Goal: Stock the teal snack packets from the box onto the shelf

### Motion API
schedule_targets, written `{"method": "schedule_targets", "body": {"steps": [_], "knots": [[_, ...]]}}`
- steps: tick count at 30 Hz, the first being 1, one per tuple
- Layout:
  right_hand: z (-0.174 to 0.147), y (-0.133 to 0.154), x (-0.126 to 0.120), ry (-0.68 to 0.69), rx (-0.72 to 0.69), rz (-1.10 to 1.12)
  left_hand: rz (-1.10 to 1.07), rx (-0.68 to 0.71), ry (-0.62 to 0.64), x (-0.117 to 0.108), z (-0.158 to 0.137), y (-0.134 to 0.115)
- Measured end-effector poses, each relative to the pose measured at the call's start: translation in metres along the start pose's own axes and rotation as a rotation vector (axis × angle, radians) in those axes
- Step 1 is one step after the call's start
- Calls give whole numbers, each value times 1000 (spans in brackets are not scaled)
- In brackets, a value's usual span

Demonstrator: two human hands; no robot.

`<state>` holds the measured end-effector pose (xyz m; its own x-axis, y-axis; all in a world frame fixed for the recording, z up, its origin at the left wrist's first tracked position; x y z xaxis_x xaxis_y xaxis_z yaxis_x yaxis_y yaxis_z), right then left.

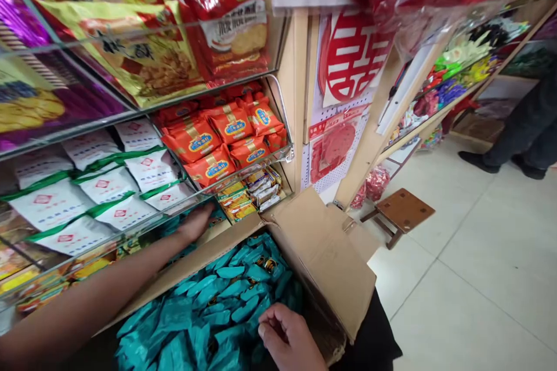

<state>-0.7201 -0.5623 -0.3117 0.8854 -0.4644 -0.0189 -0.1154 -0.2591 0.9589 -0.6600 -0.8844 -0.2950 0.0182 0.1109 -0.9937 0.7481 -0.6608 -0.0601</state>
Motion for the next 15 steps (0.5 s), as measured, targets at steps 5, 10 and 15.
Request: {"method": "schedule_targets", "body": {"steps": [5, 10, 15], "knots": [[3, -1, 0, 48, 51, 23, 112, 88, -101, 7, 0, -6], [4, -2, -2, 59, 86, 18, 173, 37, -152, 24, 5, -6], [6, -3, -1, 54, 95, 18, 177, 18, -139, 30, 14, -4]]}}
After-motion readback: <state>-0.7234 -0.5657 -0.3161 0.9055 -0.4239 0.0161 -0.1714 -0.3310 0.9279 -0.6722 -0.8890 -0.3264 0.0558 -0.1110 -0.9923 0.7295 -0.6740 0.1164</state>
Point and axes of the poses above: each hand's wrist, its own z-axis towards the middle knuckle, its own x-axis out of the palm, y = z × x, the point moved 3 cm from there along z, towards the middle knuckle, and after that the axes turned 9 degrees about -y, right-handed, at the moved point
